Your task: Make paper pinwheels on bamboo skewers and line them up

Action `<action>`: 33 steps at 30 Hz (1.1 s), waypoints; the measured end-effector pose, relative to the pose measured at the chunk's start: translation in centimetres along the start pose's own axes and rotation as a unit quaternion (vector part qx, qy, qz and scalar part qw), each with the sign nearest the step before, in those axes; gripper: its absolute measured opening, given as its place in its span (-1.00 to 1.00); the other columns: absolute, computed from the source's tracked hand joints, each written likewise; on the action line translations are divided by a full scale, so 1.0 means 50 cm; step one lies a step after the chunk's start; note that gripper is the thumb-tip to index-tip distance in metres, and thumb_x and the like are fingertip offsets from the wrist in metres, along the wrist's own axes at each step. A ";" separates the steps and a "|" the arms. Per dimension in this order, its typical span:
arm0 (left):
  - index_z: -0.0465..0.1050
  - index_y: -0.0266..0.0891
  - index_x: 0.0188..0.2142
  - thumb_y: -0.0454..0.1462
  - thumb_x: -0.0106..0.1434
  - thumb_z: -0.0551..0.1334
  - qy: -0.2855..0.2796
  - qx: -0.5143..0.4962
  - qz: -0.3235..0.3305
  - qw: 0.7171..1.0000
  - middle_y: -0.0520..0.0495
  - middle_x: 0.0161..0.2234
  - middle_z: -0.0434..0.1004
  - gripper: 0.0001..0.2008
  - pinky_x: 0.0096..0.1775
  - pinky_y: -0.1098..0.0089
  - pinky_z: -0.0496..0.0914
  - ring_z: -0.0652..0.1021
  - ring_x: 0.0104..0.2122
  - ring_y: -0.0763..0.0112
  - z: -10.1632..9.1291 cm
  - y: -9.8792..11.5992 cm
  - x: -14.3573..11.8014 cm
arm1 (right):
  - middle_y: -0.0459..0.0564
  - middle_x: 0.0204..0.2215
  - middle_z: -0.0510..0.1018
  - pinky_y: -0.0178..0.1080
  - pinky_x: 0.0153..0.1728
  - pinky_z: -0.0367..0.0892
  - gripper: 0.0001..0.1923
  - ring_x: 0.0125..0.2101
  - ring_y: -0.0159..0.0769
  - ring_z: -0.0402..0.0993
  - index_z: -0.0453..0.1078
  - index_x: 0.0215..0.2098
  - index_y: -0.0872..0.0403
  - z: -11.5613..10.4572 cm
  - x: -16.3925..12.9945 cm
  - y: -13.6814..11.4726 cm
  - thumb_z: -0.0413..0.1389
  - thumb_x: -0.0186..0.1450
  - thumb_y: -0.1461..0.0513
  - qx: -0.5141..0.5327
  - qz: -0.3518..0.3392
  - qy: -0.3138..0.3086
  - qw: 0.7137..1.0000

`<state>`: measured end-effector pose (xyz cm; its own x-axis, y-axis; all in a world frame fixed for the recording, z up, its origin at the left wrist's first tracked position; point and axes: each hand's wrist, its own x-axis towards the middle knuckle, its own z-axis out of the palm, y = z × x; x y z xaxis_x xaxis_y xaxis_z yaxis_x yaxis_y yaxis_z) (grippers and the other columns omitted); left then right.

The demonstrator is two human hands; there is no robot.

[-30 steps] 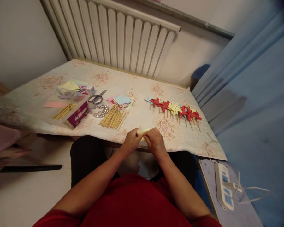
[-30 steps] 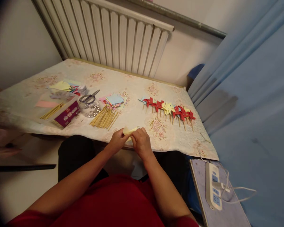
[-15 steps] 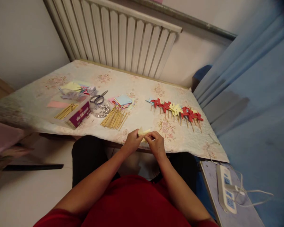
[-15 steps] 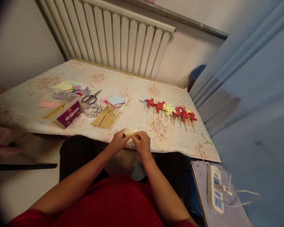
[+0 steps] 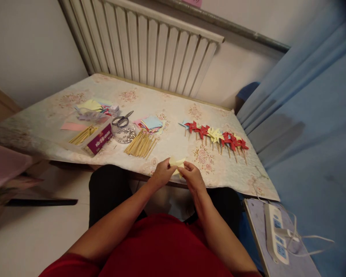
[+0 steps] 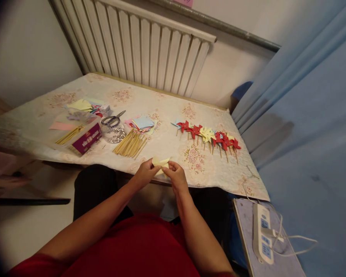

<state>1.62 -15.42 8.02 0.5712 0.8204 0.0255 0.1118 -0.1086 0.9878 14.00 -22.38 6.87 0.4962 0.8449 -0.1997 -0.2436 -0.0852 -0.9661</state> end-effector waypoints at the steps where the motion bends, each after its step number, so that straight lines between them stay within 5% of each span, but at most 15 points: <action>1: 0.46 -0.33 -0.22 -0.25 0.11 0.15 -0.002 -0.005 0.000 1.000 0.03 -0.41 0.46 -0.74 -0.35 0.46 0.28 0.38 -0.42 0.46 0.000 0.000 -0.001 | -0.02 -0.37 0.58 -0.29 -0.40 0.36 -0.55 -0.41 -0.30 0.48 0.45 -0.23 0.10 0.002 -0.003 -0.001 0.32 -0.08 0.13 0.009 0.004 -0.014 1.000; 16: 0.42 -0.29 -0.36 -0.27 0.07 0.18 0.038 0.017 -0.008 0.999 0.06 -0.52 0.40 -0.86 -0.36 0.43 0.31 0.38 -0.44 0.44 0.008 -0.004 -0.001 | -0.21 -0.66 0.37 -0.38 -0.59 0.08 -0.72 -0.63 -0.49 0.18 0.38 -0.53 0.11 0.003 -0.003 0.007 0.32 -0.07 0.12 -0.013 -0.029 0.018 0.999; 33: 0.43 -0.28 -0.34 -0.28 0.07 0.19 -0.001 -0.018 -0.018 1.000 0.05 -0.50 0.42 -0.86 -0.36 0.44 0.32 0.40 -0.43 0.44 0.013 -0.005 -0.007 | -0.13 -0.60 0.49 -0.32 -0.53 0.25 -0.70 -0.59 -0.40 0.32 0.41 -0.51 0.09 0.000 -0.012 -0.003 0.33 -0.14 0.12 0.015 0.007 0.008 1.000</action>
<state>1.89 -16.04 7.66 0.5696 0.8218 -0.0114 0.1029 -0.0575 0.9930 13.73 -22.86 7.14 0.5056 0.8351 -0.2167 -0.2752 -0.0819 -0.9579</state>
